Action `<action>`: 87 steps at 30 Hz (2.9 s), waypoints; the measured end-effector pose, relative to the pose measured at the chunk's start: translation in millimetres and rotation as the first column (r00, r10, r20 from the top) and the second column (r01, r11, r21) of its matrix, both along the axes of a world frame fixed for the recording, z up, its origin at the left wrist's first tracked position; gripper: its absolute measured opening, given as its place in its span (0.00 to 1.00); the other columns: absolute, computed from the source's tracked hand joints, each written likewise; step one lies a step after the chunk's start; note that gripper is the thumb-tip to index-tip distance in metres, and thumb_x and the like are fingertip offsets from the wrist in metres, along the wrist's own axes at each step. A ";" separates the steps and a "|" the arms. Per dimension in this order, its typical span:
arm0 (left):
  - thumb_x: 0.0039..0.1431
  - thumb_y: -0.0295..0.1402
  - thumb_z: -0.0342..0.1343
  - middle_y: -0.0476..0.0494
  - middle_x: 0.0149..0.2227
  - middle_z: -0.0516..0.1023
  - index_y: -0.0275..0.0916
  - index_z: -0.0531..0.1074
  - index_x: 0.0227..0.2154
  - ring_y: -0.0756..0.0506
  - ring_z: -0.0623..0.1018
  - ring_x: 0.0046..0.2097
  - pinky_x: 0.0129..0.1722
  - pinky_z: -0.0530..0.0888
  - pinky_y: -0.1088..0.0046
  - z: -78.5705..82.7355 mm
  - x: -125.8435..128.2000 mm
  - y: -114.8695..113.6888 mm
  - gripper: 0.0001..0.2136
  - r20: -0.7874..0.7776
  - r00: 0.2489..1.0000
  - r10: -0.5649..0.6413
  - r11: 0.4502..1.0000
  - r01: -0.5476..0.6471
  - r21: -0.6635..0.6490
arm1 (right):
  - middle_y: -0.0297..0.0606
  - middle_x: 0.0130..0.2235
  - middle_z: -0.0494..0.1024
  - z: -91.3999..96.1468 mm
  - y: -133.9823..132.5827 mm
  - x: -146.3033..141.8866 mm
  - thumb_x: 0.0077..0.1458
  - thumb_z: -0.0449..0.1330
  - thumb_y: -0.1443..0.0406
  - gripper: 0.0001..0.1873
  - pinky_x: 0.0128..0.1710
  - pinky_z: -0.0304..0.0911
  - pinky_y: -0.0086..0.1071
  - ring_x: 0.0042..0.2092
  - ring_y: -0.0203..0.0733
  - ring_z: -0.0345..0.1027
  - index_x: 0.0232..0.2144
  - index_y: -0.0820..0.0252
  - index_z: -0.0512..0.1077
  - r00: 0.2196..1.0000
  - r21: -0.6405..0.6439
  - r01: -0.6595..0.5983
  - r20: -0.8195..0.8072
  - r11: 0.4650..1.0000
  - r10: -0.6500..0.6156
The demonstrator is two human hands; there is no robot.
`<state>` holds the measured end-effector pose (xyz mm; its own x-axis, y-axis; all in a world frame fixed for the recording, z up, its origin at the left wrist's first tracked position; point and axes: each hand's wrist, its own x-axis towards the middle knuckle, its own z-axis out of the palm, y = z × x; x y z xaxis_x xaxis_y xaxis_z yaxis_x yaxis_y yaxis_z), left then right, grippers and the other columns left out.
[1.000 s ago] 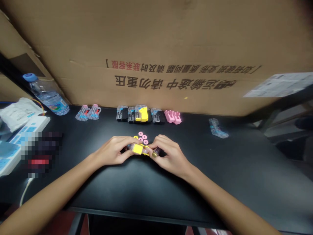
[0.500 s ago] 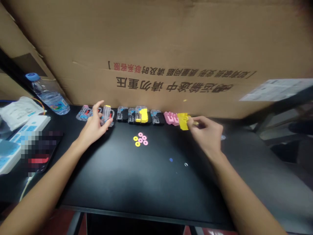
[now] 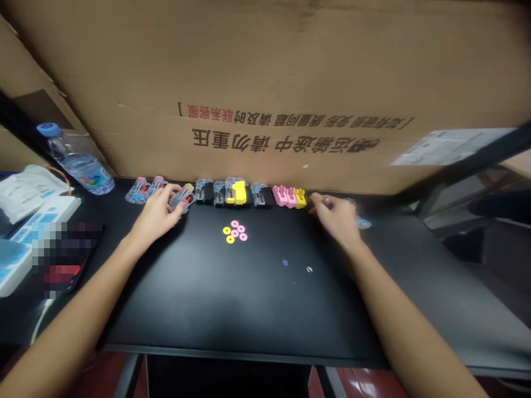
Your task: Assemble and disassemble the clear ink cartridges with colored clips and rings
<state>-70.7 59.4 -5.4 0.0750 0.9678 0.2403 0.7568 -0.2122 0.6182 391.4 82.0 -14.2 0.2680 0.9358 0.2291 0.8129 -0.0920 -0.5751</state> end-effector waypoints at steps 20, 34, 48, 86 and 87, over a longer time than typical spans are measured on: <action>0.71 0.38 0.54 0.29 0.66 0.69 0.33 0.71 0.66 0.34 0.82 0.57 0.59 0.80 0.56 -2.7 0.4 -2.0 0.25 -0.422 0.904 -0.075 0.996 0.091 0.017 | 0.49 0.66 0.77 7.7 -6.8 -129.6 0.72 0.56 0.60 0.24 0.34 0.77 0.39 0.49 0.53 0.82 0.65 0.58 0.73 0.694 0.098 -0.647 0.487 0.756 0.531; 0.73 0.41 0.53 0.25 0.68 0.69 0.32 0.66 0.70 0.27 0.76 0.64 0.56 0.81 0.50 12.5 7.1 -10.4 0.28 -0.619 0.785 0.024 0.999 -0.048 -0.022 | 0.54 0.68 0.75 1.3 11.9 -142.8 0.77 0.45 0.62 0.26 0.25 0.64 0.37 0.33 0.46 0.81 0.68 0.61 0.71 0.559 -0.007 -0.614 0.702 0.789 0.441; 0.73 0.41 0.58 0.30 0.70 0.68 0.42 0.64 0.71 0.32 0.74 0.66 0.64 0.72 0.50 14.2 38.5 -26.0 0.28 -0.285 0.932 -0.223 0.885 0.316 0.341 | 0.46 0.60 0.83 39.5 -34.9 -110.2 0.77 0.51 0.64 0.21 0.41 0.79 0.33 0.53 0.48 0.83 0.68 0.56 0.67 0.689 0.310 -0.691 0.555 0.653 0.466; 0.76 0.55 0.46 0.31 0.71 0.70 0.39 0.67 0.69 0.32 0.69 0.72 0.73 0.63 0.48 -14.0 46.8 -16.3 0.30 0.392 0.896 -0.209 0.953 0.276 -0.124 | 0.43 0.62 0.81 7.2 -75.9 -121.3 0.71 0.54 0.70 0.19 0.45 0.81 0.38 0.51 0.47 0.85 0.58 0.55 0.78 0.575 -0.014 -0.808 0.201 0.589 0.793; 0.76 0.55 0.46 0.31 0.71 0.71 0.39 0.67 0.68 0.32 0.70 0.72 0.73 0.64 0.49 -12.8 47.1 -16.8 0.30 0.402 0.889 -0.218 0.951 0.286 -0.116 | 0.43 0.62 0.81 7.2 -75.8 -121.3 0.71 0.54 0.70 0.19 0.45 0.81 0.39 0.52 0.47 0.85 0.58 0.55 0.78 0.575 -0.011 -0.808 0.200 0.589 0.793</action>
